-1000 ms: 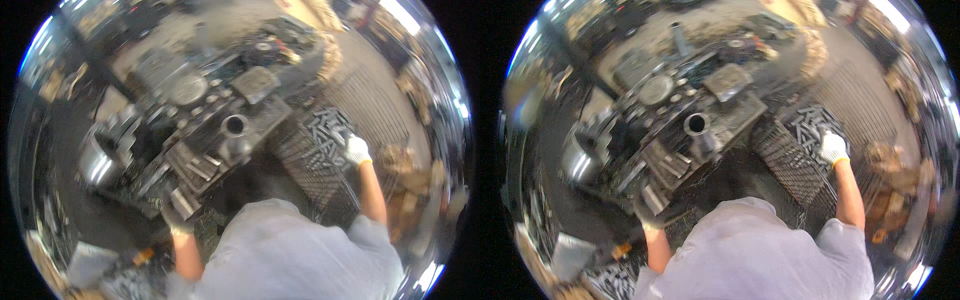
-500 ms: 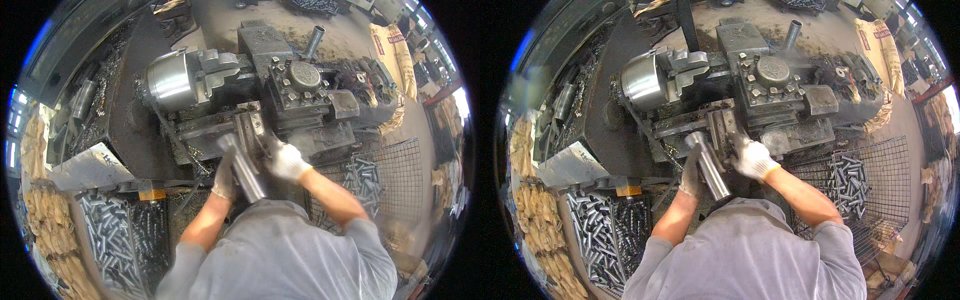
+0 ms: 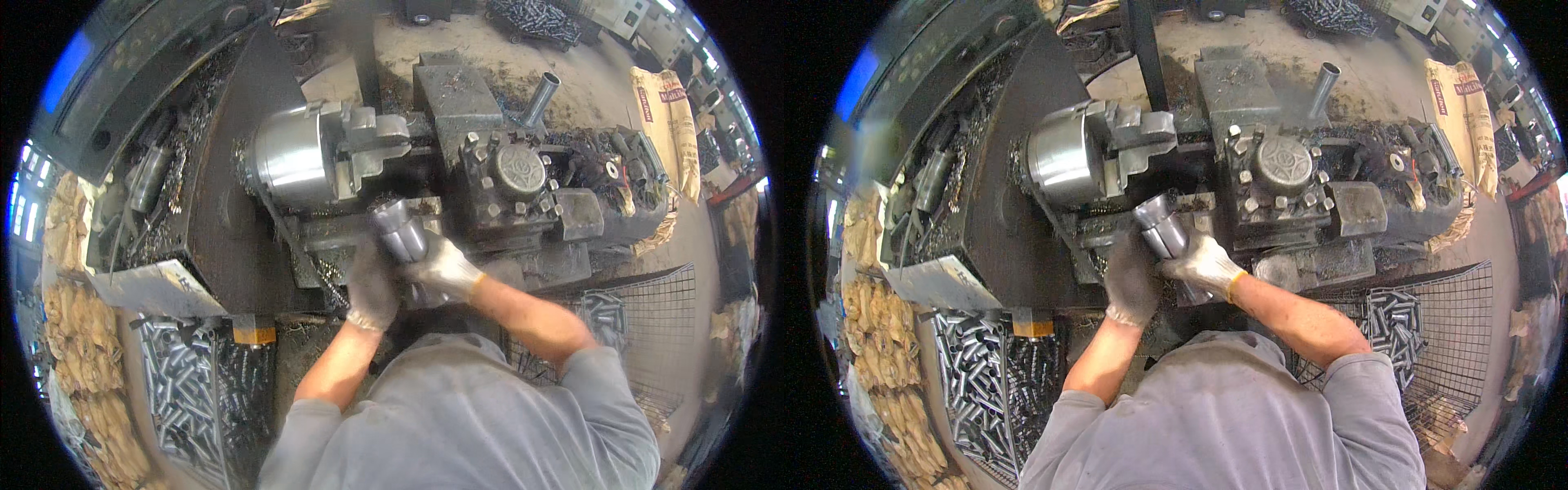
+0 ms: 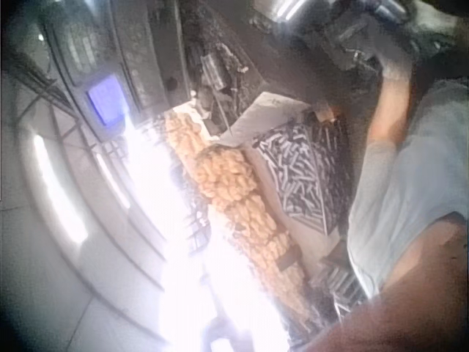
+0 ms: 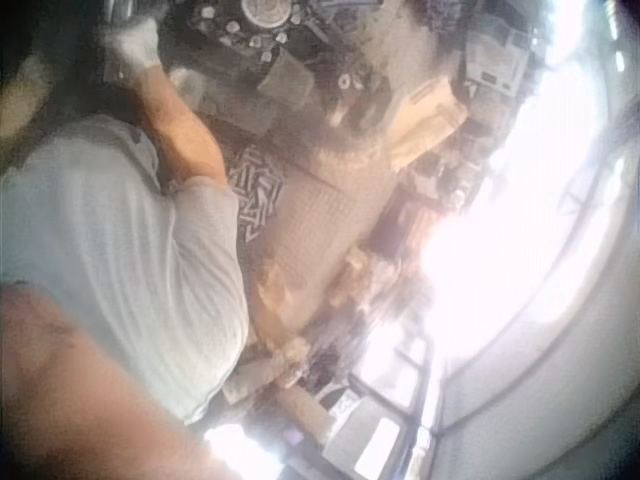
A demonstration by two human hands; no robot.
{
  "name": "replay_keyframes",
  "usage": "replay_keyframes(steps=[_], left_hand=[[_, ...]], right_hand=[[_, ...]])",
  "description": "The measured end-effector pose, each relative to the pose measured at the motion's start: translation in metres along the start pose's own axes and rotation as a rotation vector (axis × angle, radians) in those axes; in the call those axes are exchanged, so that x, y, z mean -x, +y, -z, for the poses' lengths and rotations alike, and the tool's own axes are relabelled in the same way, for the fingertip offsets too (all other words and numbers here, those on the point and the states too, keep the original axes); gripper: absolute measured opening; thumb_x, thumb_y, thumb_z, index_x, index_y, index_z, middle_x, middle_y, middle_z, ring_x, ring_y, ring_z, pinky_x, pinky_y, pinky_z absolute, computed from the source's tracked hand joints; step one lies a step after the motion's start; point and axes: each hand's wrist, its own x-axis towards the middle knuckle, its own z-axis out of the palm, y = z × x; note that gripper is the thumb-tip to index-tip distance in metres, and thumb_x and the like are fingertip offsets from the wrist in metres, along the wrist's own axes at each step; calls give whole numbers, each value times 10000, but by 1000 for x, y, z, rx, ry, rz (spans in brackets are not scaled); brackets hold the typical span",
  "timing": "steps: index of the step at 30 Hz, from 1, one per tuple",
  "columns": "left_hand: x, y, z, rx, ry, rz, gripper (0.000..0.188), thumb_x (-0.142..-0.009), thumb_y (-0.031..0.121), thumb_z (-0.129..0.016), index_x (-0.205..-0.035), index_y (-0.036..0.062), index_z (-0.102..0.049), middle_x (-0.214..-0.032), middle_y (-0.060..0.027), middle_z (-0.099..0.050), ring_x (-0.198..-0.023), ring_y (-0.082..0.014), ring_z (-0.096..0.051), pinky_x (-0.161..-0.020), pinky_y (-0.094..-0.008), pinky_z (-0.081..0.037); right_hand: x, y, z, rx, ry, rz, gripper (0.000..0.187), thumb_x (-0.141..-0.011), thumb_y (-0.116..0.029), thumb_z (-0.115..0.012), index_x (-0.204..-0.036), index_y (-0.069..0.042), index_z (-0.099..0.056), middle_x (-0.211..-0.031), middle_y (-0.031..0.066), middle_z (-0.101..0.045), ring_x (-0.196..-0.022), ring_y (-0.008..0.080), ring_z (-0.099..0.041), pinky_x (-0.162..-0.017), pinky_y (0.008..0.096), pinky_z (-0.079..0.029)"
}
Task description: The person repeatedly picks up cylindrical metal parts from a wire basket, inserts them into a lathe chuck, and removes them after a brief machine cycle. The person then places the processed parts into a second wire basket. This cycle is repeated continuously throughout the clip.
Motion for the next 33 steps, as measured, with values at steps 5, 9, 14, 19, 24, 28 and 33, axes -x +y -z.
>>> replay_keyframes(steps=[5, 9, 14, 19, 24, 28, 33], left_hand=[[-41, 13, 1, -143, -63, 178, 601, -1077, 517, -539, -1531, 124, -519, -1480, -129, -598, -1345, -313, -579, -1189, -473, -435], [-68, 18, -10, -869, 14, -239, 510, -1038, 349, -666, -1458, 73, -577, -1355, -134, -679, -1227, -293, -651, -1109, -422, -489], [-21, 22, 36, -1247, 145, -118, 360, -1039, 212, -683, -1349, 29, -674, -1205, -136, -753, -1074, -194, -700, -991, -348, -538], [85, -4, 143, -697, 715, 15, 393, -996, 333, -777, -1236, 25, -727, -1104, -54, -744, -977, -145, -683, -889, -311, -550], [160, 3, 217, -363, 1131, -291, 381, -1023, 367, -692, -1257, 68, -667, -1059, -83, -720, -960, -260, -688, -796, -481, -593], [182, 33, 250, -48, 1168, -530, 504, -1045, 550, -553, -1250, 106, -676, -1120, -105, -693, -993, -337, -668, -867, -638, -559], [205, 65, 269, 131, 1023, -419, 459, -1071, 587, -490, -1096, 167, -672, -985, -44, -722, -846, -309, -689, -768, -524, -562]], right_hand=[[42, -71, 58, 239, -87, 205, 875, -676, -401, -893, -1399, -12, -590, -1186, 245, -743, -1067, 382, -755, -955, 453, -603], [14, -124, 144, 707, 135, 888, 829, -647, -234, -909, -1386, -16, -601, -1107, 186, -773, -1008, 362, -774, -855, 465, -635], [-114, -123, 205, 1597, 93, 563, 571, -704, -282, -822, -1215, -58, -698, -1036, 210, -779, -882, 366, -782, -801, 465, -629], [-192, -76, 196, 1301, -257, 290, 640, -634, -388, -882, -1147, -31, -740, -1029, 210, -788, -989, 370, -769, -839, 471, -601], [-215, -66, 170, 1001, -356, 414, 745, -640, -425, -876, -1228, -6, -692, -1066, 255, -768, -994, 391, -746, -864, 474, -585], [-222, -69, 171, 996, -375, 251, 605, -687, -465, -866, -1114, -49, -759, -1011, 204, -788, -953, 339, -757, -857, 452, -578], [-234, -64, 164, 1018, -336, 171, 492, -660, -410, -882, -957, -23, -821, -956, 159, -807, -831, 283, -774, -741, 440, -597]])
